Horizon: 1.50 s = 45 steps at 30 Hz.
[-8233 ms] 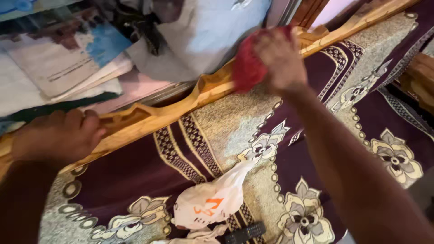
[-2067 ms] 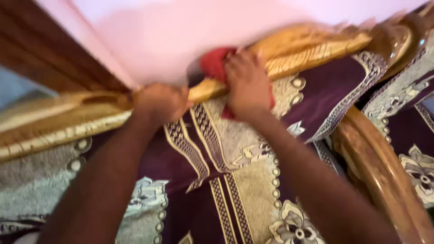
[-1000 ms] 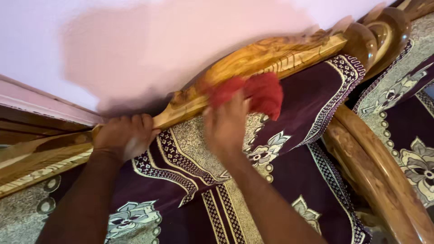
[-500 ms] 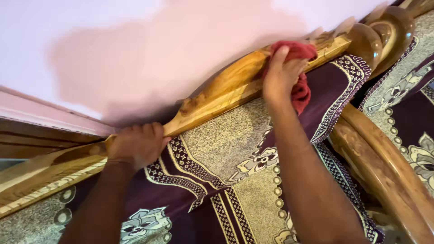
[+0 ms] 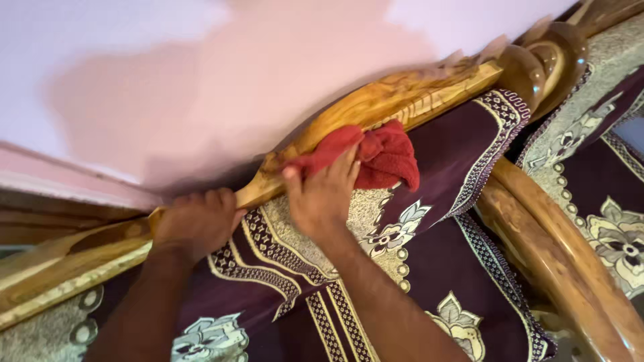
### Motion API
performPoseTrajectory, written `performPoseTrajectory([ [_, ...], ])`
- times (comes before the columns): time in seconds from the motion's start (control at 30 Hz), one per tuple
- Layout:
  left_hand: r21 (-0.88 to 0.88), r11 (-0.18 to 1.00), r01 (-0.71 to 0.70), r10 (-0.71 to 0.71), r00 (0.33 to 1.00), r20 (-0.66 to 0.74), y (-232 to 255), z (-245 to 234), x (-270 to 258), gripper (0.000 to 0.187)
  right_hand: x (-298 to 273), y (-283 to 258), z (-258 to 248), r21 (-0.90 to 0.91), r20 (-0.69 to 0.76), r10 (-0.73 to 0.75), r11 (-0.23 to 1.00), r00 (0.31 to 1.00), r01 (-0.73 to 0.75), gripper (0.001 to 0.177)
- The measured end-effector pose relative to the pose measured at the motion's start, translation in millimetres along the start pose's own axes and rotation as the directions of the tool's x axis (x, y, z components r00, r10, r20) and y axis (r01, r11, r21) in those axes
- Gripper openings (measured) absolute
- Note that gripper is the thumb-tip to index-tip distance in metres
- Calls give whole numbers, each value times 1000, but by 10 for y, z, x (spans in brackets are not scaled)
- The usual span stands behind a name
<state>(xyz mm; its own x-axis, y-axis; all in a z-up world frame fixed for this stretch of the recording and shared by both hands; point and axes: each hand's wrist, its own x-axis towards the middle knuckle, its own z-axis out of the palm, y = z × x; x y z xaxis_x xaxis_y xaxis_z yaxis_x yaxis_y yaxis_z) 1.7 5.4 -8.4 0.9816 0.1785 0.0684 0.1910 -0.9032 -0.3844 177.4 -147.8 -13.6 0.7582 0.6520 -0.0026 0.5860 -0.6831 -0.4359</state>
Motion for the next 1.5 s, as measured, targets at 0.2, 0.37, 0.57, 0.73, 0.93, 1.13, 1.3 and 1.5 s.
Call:
performPoseTrajectory([
  [0.2, 72, 997, -40, 40, 999, -1, -19, 34, -40, 49, 909, 626, -303, 589, -453, 346, 808, 822, -16, 86],
  [0.37, 113, 992, -59, 60, 998, -9, -30, 46, -42, 50, 1339, 1489, -816, 404, -496, 217, 915, 841, 2, 49],
  [0.57, -19, 1000, -8, 9, 997, 70, -19, -1, 7, 52, 1428, 1918, -1099, 45, -381, -232, 962, 895, 268, 35],
  [0.73, -177, 982, 69, -15, 957, 289, -28, -377, 118, 51, 1540, 2082, -963, -55, -446, -359, 926, 820, 374, 36],
  [0.93, -126, 951, -284, 193, 858, -476, 613, -983, 1391, 53, 1559, 2105, -935, -99, -382, -383, 922, 841, 375, 41],
  [1.13, 129, 924, -359, 376, 804, -461, 1010, -1384, 2811, 66, 1626, 2122, -814, -10, -480, -418, 882, 772, 471, 39],
  [1.3, 247, 889, -386, 444, 858, -256, 1058, -1397, 2871, 53, 1289, 2122, -988, 390, -578, -252, 750, 776, 535, 26],
  [1.5, 445, 818, -364, 483, 855, -188, 1061, -1337, 2899, 47, 1298, 2386, -1667, 739, -586, 151, 503, 796, 449, 26],
])
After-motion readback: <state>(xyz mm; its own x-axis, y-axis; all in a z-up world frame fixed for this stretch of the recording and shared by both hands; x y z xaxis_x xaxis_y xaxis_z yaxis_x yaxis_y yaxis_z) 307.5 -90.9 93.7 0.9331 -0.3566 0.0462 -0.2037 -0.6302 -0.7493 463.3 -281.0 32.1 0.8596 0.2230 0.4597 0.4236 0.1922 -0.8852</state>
